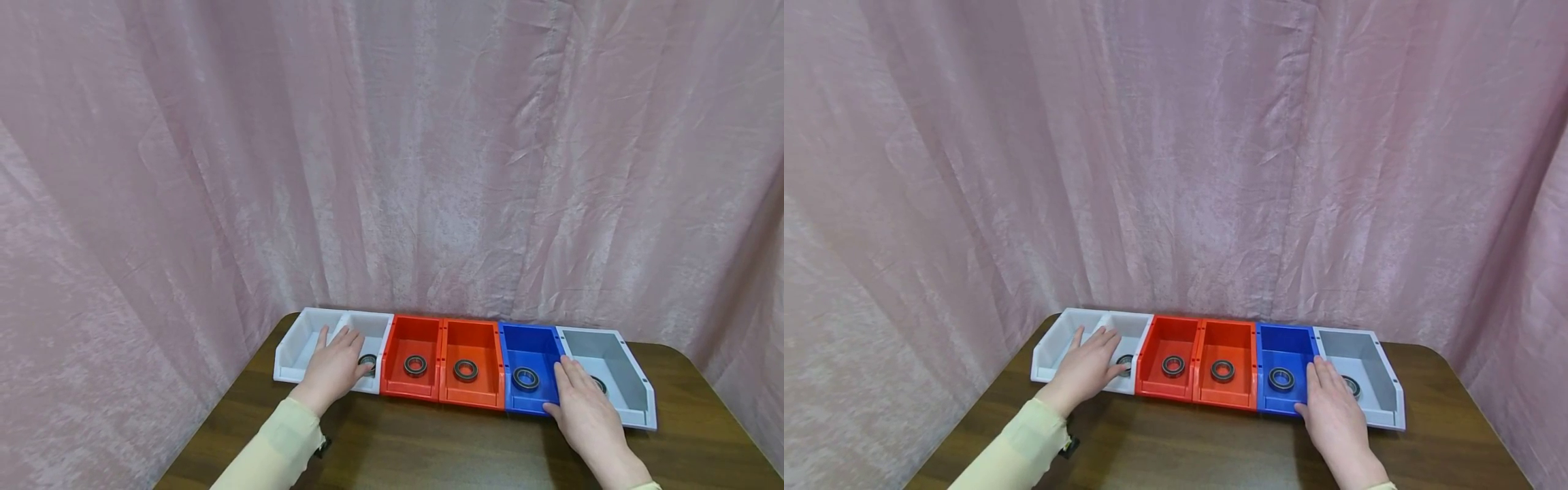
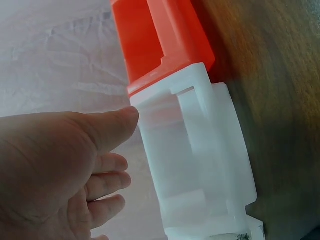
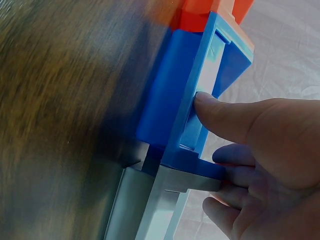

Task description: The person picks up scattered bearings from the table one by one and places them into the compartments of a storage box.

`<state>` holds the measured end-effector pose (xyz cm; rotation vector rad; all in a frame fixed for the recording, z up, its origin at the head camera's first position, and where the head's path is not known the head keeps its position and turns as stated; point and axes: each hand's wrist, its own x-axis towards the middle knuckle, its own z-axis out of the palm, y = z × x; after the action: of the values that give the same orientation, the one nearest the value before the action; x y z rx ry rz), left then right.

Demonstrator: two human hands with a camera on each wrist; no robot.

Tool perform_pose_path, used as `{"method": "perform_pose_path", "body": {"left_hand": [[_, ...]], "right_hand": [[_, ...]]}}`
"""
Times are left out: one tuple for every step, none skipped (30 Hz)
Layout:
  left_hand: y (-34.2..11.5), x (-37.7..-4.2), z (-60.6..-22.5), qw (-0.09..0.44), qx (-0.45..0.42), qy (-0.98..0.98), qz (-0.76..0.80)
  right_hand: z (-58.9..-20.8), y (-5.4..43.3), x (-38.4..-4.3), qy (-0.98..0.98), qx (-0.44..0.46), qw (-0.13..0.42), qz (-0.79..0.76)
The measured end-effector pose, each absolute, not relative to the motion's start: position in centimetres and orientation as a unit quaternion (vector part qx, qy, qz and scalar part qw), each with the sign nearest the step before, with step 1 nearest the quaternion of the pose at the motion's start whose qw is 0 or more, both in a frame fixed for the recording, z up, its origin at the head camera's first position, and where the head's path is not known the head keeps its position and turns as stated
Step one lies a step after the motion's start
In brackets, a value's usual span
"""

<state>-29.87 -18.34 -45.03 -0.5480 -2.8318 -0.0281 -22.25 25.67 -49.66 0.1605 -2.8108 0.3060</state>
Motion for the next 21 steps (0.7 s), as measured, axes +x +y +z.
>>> {"method": "perform_pose_path", "body": {"left_hand": [[-18.4, -29.7, -45.0, 0.131, -0.190, -0.973, -0.007], [-18.4, -29.6, -44.9, 0.134, -0.192, -0.972, -0.006], [-18.5, -29.5, -44.9, 0.135, -0.193, -0.972, -0.007], [-18.5, -29.3, -44.9, 0.136, -0.194, -0.972, -0.006], [-18.6, -29.2, -44.8, 0.137, -0.195, -0.971, -0.007], [-18.7, -29.1, -44.8, 0.139, -0.195, -0.971, -0.008], [-18.7, -29.0, -44.8, 0.140, -0.196, -0.970, -0.010], [-18.8, -28.9, -44.9, 0.142, -0.198, -0.970, -0.012], [-18.9, -28.8, -44.9, 0.143, -0.199, -0.969, -0.014], [-19.0, -28.7, -45.0, 0.146, -0.200, -0.969, -0.014], [-19.0, -28.5, -45.0, 0.147, -0.202, -0.968, -0.016], [-19.1, -28.4, -45.0, 0.150, -0.203, -0.967, -0.018], [-19.2, -28.3, -45.1, 0.153, -0.205, -0.967, -0.018], [-19.3, -28.1, -45.1, 0.157, -0.207, -0.966, -0.018], [-19.4, -28.0, -45.1, 0.159, -0.207, -0.965, -0.017], [-19.5, -27.8, -45.0, 0.163, -0.209, -0.964, -0.017], [-19.5, -27.7, -45.0, 0.167, -0.210, -0.963, -0.017], [-19.6, -27.6, -45.0, 0.171, -0.212, -0.962, -0.017], [-19.6, -27.4, -45.0, 0.175, -0.214, -0.961, -0.017], [-19.6, -27.3, -45.0, 0.178, -0.215, -0.960, -0.017], [-19.7, -27.2, -44.9, 0.179, -0.216, -0.960, -0.018]], "right_hand": [[-49.7, 25.7, -22.2, -0.980, 0.057, 0.156, 0.107], [-49.7, 25.7, -22.2, -0.980, 0.058, 0.158, 0.107], [-49.7, 25.7, -22.2, -0.980, 0.059, 0.160, 0.107], [-49.7, 25.7, -22.2, -0.979, 0.060, 0.162, 0.106], [-49.7, 25.7, -22.2, -0.979, 0.061, 0.163, 0.106], [-49.7, 25.7, -22.2, -0.979, 0.061, 0.163, 0.106], [-49.7, 25.7, -22.2, -0.979, 0.061, 0.162, 0.107], [-49.7, 25.7, -22.2, -0.979, 0.060, 0.161, 0.107], [-49.7, 25.7, -22.2, -0.980, 0.059, 0.159, 0.107], [-49.7, 25.7, -22.3, -0.980, 0.058, 0.157, 0.107], [-49.7, 25.7, -22.3, -0.980, 0.057, 0.155, 0.108], [-49.7, 25.7, -22.3, -0.981, 0.057, 0.154, 0.107], [-49.7, 25.7, -22.3, -0.981, 0.057, 0.153, 0.108], [-49.7, 25.7, -22.3, -0.981, 0.057, 0.153, 0.108], [-49.7, 25.7, -22.3, -0.981, 0.057, 0.153, 0.108], [-49.7, 25.7, -22.2, -0.980, 0.058, 0.154, 0.108], [-49.7, 25.7, -22.2, -0.980, 0.059, 0.155, 0.109], [-49.7, 25.7, -22.2, -0.980, 0.059, 0.156, 0.109], [-49.8, 25.8, -22.2, -0.980, 0.060, 0.157, 0.109], [-49.8, 25.8, -22.2, -0.980, 0.061, 0.158, 0.108], [-49.8, 25.8, -22.2, -0.980, 0.062, 0.158, 0.108]]}}
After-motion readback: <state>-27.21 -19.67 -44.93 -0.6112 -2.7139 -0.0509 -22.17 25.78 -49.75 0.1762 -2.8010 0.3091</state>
